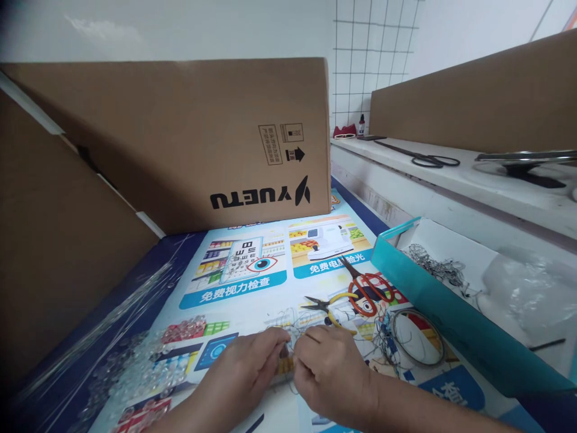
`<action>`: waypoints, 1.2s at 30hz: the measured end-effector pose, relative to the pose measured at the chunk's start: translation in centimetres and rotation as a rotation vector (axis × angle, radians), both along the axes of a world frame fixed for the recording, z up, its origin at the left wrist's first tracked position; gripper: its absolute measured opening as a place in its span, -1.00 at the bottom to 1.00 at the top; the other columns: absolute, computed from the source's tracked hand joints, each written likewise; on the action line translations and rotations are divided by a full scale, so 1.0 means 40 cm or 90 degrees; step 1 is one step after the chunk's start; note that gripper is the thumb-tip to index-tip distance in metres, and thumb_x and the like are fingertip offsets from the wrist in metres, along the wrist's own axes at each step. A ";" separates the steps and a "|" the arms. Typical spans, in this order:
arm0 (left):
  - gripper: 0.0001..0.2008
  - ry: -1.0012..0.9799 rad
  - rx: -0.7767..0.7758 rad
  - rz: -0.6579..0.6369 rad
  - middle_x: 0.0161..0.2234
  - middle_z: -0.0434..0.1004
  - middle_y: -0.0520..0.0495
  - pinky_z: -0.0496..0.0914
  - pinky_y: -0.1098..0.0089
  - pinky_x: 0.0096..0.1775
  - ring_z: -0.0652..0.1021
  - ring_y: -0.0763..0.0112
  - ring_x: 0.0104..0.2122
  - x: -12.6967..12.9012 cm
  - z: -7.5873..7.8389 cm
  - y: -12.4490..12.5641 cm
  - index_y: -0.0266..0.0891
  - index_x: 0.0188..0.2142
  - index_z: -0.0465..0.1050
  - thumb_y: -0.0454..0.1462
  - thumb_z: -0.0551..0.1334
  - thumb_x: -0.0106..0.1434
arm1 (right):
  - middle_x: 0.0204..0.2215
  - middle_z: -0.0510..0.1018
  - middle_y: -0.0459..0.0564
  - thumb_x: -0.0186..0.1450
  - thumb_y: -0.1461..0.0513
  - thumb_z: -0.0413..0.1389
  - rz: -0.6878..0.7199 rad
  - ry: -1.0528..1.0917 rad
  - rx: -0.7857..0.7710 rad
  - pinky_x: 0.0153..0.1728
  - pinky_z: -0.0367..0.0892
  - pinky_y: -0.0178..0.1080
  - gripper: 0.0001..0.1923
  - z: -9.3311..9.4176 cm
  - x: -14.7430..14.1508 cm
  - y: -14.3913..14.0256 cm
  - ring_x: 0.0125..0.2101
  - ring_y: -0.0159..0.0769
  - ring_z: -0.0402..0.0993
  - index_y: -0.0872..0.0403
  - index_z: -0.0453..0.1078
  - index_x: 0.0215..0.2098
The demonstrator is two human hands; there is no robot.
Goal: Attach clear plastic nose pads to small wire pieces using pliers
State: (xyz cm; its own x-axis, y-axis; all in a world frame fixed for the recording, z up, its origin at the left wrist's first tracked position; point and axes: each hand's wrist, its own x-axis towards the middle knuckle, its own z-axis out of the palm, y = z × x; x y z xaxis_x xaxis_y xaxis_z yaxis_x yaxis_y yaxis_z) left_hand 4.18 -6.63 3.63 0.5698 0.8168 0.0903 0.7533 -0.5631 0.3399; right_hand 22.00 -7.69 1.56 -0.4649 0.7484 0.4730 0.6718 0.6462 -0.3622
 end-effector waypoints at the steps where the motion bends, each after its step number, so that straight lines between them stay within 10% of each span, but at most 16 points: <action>1: -0.76 0.015 0.027 -0.002 -0.45 0.52 -0.09 0.37 0.35 -0.41 0.54 0.25 -0.44 0.001 -0.006 -0.001 -0.22 -0.27 0.33 -0.41 -0.07 0.22 | -0.59 0.32 -0.08 0.12 0.38 -0.06 -0.002 0.003 0.003 -0.47 0.06 -0.29 -0.85 0.002 -0.002 -0.002 -0.52 -0.37 0.23 0.08 0.18 -0.58; 7: -0.81 0.017 0.059 0.135 -0.49 0.50 -0.08 0.32 0.36 -0.44 0.51 0.26 -0.49 -0.017 0.006 0.016 -0.22 -0.29 0.30 -0.36 -0.06 0.25 | -0.62 0.30 -0.09 0.05 0.39 -0.06 0.042 0.045 -0.013 -0.51 0.03 -0.30 -0.86 0.015 -0.011 -0.026 -0.55 -0.38 0.21 0.08 0.15 -0.62; 18: -0.87 -0.365 -0.476 0.035 -0.41 0.38 0.05 0.22 0.53 -0.48 0.40 0.51 -0.47 -0.032 0.059 0.041 -0.23 -0.29 0.31 -0.30 0.02 0.24 | -0.66 0.17 -0.20 0.16 0.28 -0.01 -0.048 0.387 -0.488 -0.58 0.08 -0.41 -0.85 0.027 -0.002 0.009 -0.59 -0.47 0.09 0.09 0.19 -0.58; 27: -0.85 -0.451 -0.498 0.061 -0.48 0.30 0.09 0.22 0.51 -0.42 0.31 0.54 -0.46 -0.001 -0.003 0.027 -0.27 -0.33 0.32 -0.40 0.20 0.06 | -0.62 0.27 -0.16 0.17 0.25 0.03 -0.060 0.383 -0.409 -0.51 0.14 -0.38 -0.84 0.021 -0.006 0.005 -0.55 -0.43 0.18 0.10 0.26 -0.56; 36: -0.87 -0.543 -0.625 0.093 -0.61 0.26 0.16 0.14 0.58 -0.62 0.37 0.61 -0.67 0.012 0.012 0.027 -0.29 -0.43 0.24 -0.29 0.20 0.12 | -0.61 0.35 -0.14 0.16 0.27 0.06 -0.080 0.347 -0.344 -0.51 0.18 -0.38 -0.86 0.011 -0.003 0.010 -0.54 -0.42 0.26 0.11 0.32 -0.55</action>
State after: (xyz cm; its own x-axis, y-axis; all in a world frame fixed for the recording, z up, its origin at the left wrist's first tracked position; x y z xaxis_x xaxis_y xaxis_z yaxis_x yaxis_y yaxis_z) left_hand 4.68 -5.55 4.12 0.5309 0.7968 -0.2886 0.1315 0.2589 0.9569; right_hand 21.89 -7.30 2.02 -0.1672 0.9720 0.1649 0.3645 0.2164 -0.9057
